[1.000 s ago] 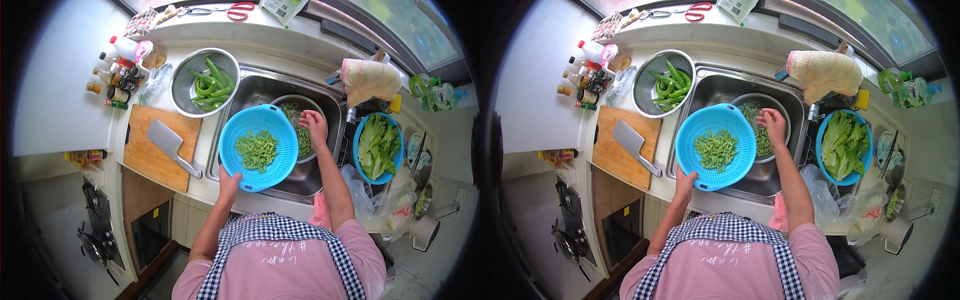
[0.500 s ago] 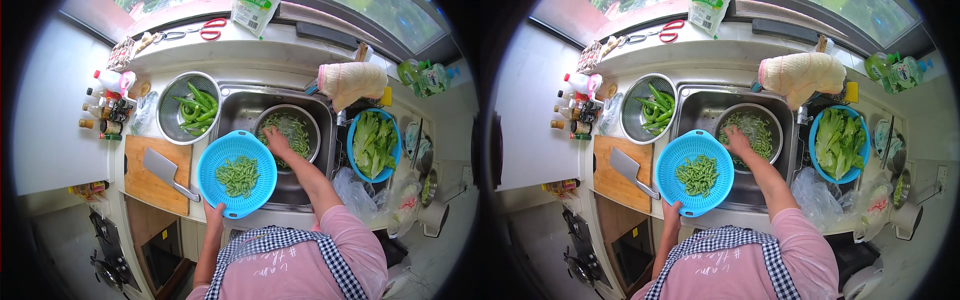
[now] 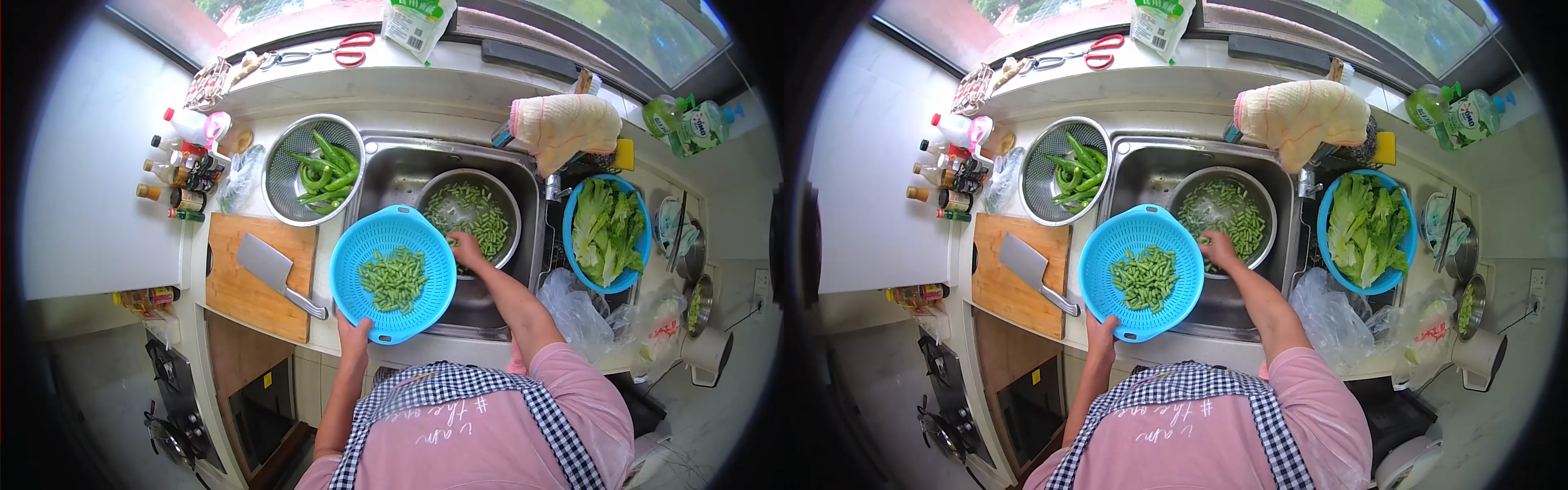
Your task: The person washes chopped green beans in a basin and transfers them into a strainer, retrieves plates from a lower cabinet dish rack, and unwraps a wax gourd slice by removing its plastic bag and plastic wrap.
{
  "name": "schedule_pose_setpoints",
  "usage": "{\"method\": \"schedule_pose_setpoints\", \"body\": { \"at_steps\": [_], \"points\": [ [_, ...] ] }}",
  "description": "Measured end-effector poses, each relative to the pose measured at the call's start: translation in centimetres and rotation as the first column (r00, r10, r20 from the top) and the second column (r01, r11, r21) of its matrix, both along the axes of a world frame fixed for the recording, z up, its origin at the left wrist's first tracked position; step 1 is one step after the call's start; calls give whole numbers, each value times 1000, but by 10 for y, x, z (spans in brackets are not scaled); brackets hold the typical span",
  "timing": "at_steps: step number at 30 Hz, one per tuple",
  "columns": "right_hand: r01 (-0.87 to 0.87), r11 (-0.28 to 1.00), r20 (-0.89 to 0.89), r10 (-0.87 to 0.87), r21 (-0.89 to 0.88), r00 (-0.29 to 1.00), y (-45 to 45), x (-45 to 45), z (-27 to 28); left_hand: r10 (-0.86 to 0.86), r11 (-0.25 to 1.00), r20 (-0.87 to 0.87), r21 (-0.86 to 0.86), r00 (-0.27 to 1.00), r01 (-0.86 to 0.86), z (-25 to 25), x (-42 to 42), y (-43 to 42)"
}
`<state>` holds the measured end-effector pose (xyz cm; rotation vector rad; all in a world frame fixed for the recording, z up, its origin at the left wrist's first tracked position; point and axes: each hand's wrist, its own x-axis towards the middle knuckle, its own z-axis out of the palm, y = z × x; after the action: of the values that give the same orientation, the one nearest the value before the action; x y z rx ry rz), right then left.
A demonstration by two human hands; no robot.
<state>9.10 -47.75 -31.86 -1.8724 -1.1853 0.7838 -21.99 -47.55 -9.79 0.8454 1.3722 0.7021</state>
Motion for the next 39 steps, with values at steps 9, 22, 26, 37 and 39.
{"method": "schedule_pose_setpoints", "body": {
  "at_steps": [9,22,26,37,39],
  "points": [
    [287,933,-177,-251,217,952,7,56,91,0,1000,-54,-29,999,-2,2,22,5],
    [-122,970,-167,158,208,973,10,-37,222,-38,999,20,-28,999,38,-12,51,11],
    [184,981,-527,-120,69,841,19,25,199,-43,999,8,16,999,42,-30,35,10],
    [-184,901,161,265,-394,951,22,105,78,-20,1000,-8,-13,1000,20,11,-7,6],
    [-243,864,102,317,-440,943,14,95,71,-6,1000,-4,-17,1000,6,12,-6,6]
  ]
}}
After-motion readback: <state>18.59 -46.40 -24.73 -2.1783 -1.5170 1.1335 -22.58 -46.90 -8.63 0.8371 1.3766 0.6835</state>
